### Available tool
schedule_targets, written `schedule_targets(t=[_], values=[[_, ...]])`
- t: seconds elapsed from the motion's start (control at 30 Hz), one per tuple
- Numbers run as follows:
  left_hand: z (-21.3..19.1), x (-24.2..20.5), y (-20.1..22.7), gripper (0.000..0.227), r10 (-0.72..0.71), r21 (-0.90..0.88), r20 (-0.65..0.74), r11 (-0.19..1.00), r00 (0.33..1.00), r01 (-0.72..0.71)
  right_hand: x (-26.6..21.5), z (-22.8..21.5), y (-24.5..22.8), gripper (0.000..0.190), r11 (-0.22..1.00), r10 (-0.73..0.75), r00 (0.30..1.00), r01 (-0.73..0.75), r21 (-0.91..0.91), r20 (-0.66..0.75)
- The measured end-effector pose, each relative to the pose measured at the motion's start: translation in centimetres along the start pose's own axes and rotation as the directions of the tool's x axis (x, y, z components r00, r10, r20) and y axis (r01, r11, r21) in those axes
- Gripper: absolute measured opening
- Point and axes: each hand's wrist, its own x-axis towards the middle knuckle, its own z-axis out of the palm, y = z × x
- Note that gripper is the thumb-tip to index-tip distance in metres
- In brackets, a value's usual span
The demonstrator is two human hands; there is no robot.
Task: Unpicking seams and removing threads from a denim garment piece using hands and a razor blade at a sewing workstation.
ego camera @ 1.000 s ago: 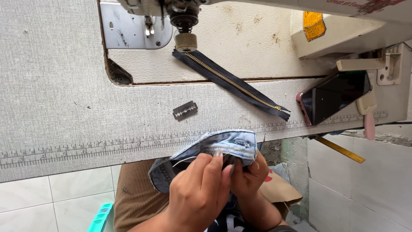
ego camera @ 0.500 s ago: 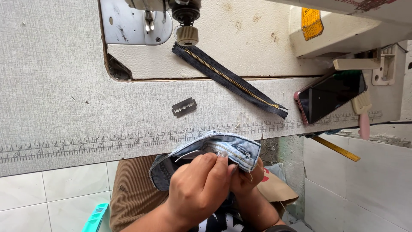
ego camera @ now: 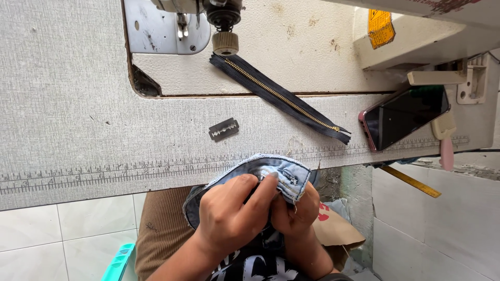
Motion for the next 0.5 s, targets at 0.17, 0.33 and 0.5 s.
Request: schedule_targets(t=[0.17,0.33,0.5], values=[[-1.0,0.4,0.2,0.015,-0.150,-0.211,0.091,0.963,0.985,0.166,1.0,-0.8,0.2,0.017,0.997,-0.022,0.998,0.017,0.070,0.063],[-2.8,1.2,-0.2,0.010,-0.115,-0.203,0.221,0.966,0.968,0.161,5.0,-2.8,-0.8,0.025,0.973,-0.108,0.961,0.049,0.225,0.257],[-4.8,4.6,-1.5,0.010,-0.220,-0.142,0.754,0.865,0.618,0.481,9.4,-4.4,1.0,0.025,0.866,-0.357,0.712,0.009,0.500,0.605]])
